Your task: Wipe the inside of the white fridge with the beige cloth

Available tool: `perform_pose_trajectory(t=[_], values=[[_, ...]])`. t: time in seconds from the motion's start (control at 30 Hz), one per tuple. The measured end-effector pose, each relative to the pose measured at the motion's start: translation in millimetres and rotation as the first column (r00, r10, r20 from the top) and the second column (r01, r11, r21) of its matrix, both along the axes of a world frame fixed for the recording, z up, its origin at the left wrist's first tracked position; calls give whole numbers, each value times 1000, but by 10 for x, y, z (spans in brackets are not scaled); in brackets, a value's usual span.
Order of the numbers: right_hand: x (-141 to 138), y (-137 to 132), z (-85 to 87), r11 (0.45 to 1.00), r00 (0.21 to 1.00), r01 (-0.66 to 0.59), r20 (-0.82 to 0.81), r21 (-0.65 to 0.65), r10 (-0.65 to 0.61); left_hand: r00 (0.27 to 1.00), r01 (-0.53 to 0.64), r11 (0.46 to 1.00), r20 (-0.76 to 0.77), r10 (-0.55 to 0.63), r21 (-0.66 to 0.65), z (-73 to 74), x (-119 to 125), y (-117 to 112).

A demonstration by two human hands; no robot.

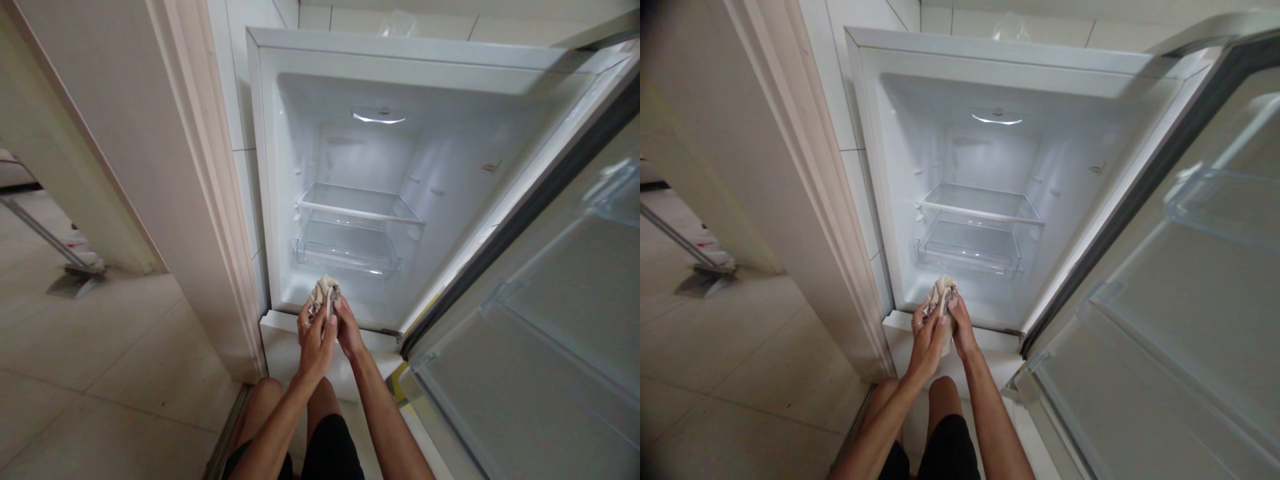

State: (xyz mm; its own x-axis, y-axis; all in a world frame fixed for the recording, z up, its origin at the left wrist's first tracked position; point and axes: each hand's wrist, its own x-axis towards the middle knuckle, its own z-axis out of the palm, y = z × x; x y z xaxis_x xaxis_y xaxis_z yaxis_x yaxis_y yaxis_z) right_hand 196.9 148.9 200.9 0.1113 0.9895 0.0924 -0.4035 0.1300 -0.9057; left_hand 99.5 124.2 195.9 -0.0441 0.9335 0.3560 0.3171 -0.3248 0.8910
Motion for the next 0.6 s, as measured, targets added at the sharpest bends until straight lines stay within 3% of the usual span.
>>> perform_pose_trajectory(t=[0.1,0.27,0.37,0.5,0.6], values=[[-25,-75,29,990,982,-141,-129,-16,138,987,13,997,-160,1,81,10,8,-72],[-53,-50,-81,997,981,-46,-191,-67,33,983,115,957,-172,-70,265,-73,54,-223],[-48,29,-138,993,973,18,-228,-117,-45,990,144,959,-42,-138,243,-103,29,-282],[-27,142,-188,985,952,51,-289,-167,-99,946,198,976,245,-213,87,-64,-115,-229],[6,250,-280,971,949,90,-277,-220,-150,940,134,987,304,-156,93,21,-333,-28]])
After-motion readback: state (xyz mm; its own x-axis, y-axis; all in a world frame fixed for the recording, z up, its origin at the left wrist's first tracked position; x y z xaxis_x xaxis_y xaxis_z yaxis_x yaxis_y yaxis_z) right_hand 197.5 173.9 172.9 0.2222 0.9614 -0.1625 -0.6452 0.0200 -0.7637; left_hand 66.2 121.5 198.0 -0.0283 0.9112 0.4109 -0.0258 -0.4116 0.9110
